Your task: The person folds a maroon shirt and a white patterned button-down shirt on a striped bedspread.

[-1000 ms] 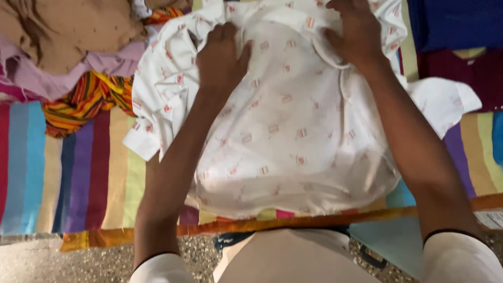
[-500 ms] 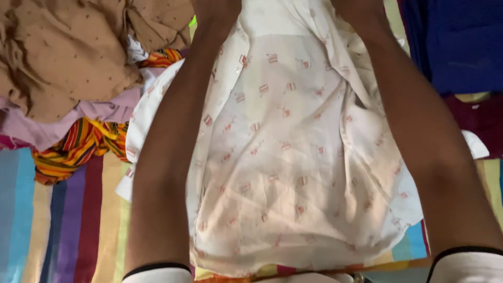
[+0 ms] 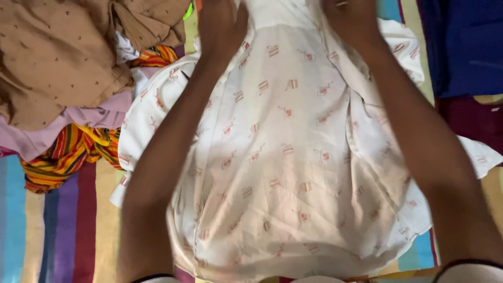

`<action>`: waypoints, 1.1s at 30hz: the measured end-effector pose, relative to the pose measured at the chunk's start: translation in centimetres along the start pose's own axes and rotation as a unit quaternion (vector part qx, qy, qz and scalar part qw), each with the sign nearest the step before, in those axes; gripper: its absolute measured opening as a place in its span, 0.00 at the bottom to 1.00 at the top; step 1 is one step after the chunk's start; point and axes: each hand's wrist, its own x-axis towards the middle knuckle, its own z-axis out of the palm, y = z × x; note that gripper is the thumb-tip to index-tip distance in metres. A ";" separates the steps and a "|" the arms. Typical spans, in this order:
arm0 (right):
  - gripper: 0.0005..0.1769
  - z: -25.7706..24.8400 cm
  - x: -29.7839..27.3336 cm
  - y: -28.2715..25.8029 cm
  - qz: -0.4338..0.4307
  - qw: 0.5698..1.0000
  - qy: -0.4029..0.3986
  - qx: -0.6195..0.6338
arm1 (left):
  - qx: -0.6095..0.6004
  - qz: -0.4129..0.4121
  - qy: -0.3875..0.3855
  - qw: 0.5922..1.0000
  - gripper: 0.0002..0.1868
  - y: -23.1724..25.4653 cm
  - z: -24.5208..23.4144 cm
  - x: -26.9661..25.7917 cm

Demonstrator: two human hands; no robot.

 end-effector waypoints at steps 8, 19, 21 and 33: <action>0.14 -9.3 -22.1 -15.1 -0.046 0.969 -0.027 -0.240 | 0.094 -0.066 -0.086 0.990 0.10 11.6 -17.9 -20.0; 0.17 -18.0 -37.8 -4.9 0.193 0.934 0.129 -0.272 | 0.049 -0.174 -0.073 0.981 0.09 21.7 -18.5 -27.4; 0.11 -17.9 -38.8 -2.2 0.175 0.934 0.154 -0.271 | -0.041 -0.173 -0.073 0.981 0.11 23.4 -17.3 -25.7; 0.14 -16.2 -40.7 -1.8 0.137 0.893 0.390 -0.176 | -0.213 -0.024 -0.161 0.963 0.10 35.1 -10.1 -22.0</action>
